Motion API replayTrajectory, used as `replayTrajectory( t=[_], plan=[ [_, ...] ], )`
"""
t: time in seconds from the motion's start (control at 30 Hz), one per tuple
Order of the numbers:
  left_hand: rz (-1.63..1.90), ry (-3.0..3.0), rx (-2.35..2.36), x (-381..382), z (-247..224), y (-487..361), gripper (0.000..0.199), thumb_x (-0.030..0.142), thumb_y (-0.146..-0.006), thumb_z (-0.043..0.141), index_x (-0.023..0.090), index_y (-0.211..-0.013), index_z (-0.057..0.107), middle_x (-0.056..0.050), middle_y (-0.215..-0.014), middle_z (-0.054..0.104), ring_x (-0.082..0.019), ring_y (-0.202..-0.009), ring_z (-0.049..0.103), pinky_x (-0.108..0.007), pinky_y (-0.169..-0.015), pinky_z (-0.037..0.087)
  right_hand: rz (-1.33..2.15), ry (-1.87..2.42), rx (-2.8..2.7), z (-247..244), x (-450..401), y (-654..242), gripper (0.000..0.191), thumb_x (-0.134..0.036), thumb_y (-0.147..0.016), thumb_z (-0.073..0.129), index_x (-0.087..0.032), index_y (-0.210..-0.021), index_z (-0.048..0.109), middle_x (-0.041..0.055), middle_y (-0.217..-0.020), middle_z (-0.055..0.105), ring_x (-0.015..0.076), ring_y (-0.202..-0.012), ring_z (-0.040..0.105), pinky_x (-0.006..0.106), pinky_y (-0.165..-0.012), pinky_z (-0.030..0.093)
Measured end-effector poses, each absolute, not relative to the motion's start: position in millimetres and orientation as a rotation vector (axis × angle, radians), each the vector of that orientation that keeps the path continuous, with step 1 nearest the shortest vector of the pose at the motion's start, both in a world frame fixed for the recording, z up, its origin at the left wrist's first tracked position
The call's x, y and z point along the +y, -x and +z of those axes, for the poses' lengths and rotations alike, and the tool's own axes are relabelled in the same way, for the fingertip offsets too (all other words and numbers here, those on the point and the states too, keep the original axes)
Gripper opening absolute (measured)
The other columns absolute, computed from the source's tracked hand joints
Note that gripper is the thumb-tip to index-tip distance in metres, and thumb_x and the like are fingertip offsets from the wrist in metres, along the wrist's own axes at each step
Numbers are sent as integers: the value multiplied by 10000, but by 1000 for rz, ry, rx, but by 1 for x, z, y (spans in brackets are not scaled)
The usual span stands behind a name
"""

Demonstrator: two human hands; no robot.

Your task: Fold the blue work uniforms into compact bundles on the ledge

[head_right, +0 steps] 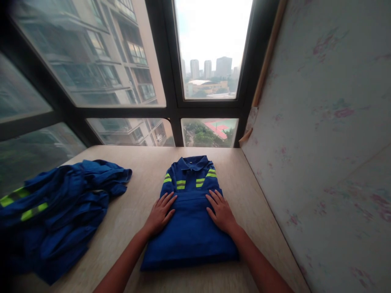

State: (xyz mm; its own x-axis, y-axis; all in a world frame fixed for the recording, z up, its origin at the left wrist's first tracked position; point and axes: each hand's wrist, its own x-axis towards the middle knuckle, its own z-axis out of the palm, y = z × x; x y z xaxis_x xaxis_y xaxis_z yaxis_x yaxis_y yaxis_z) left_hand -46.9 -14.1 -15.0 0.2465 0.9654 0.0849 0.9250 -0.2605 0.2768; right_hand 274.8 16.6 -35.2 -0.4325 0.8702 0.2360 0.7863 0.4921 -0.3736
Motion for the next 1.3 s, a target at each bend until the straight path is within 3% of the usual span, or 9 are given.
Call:
replayTrajectory(
  t=[0.33, 0.47, 0.6, 0.7, 0.87, 1.0, 1.13, 1.3],
  plan=[
    [432, -2501, 1870, -117, -27, 40, 602, 331, -961, 461, 353, -1533, 271, -36, -1577, 376, -296, -1432, 355, -563, -1136, 334, 398, 1176, -2327, -46, -65, -307, 602, -360, -969, 499, -210, -1521, 312, 106, -1581, 336, 261, -1481, 248, 511, -1191, 286],
    [547, -2671, 1690, -143, -24, 68, 604, 218, -938, 443, 322, -1520, 322, -43, -1570, 387, -276, -1425, 376, -525, -1142, 360, 383, 1046, -2373, -51, -90, -335, 469, -178, -979, 422, -275, -1437, 447, 52, -1544, 411, 233, -1455, 319, 505, -1185, 311],
    [500, -2847, 1344, -146, -19, 96, 714, 50, -844, 376, 315, -1507, 353, -11, -1522, 463, -193, -1372, 456, -365, -1101, 435, 370, 900, -2540, -39, -94, -357, 633, -15, -909, 345, -302, -1468, 426, 26, -1535, 425, 207, -1454, 320, 449, -1138, 404],
    [371, -2890, 1247, -147, -11, 102, 785, 45, -792, 436, 284, -1529, 307, -28, -1526, 456, -207, -1361, 470, -354, -1076, 455, 332, 854, -2682, -25, -97, -364, 738, 15, -848, 396, -291, -1517, 342, 37, -1560, 379, 222, -1462, 299, 447, -1126, 418],
    [174, -2965, 1100, -151, 11, 100, 843, 168, -758, 614, 219, -1536, 293, -93, -1537, 433, -287, -1350, 473, -441, -1102, 427, 155, 765, -2764, -24, -101, -367, 674, -41, -915, 460, -319, -1516, 333, 18, -1533, 420, 214, -1436, 356, 411, -1103, 440],
    [161, -3146, 999, -143, 20, 105, 735, 19, -831, 487, 251, -1512, 336, -79, -1488, 502, -235, -1331, 497, -433, -1116, 407, 25, 722, -2747, -36, -94, -366, 581, -112, -970, 459, -305, -1508, 354, 26, -1505, 460, 222, -1404, 410, 409, -1073, 462],
    [214, -3201, 900, -131, 24, 110, 616, 42, -913, 456, 263, -1484, 385, -80, -1452, 541, -213, -1307, 521, -392, -1088, 443, -53, 703, -2756, -39, -84, -363, 544, -125, -983, 449, -298, -1495, 385, 29, -1477, 500, 238, -1352, 475, 432, -1059, 464],
    [95, -3240, 821, -119, 26, 114, 638, 36, -892, 449, 227, -1495, 370, -97, -1451, 541, -239, -1298, 535, -411, -1069, 469, -20, 659, -2677, -34, -77, -356, 480, -151, -986, 458, -292, -1445, 468, 42, -1407, 579, 235, -1297, 528, 437, -1031, 478]
  ],
)
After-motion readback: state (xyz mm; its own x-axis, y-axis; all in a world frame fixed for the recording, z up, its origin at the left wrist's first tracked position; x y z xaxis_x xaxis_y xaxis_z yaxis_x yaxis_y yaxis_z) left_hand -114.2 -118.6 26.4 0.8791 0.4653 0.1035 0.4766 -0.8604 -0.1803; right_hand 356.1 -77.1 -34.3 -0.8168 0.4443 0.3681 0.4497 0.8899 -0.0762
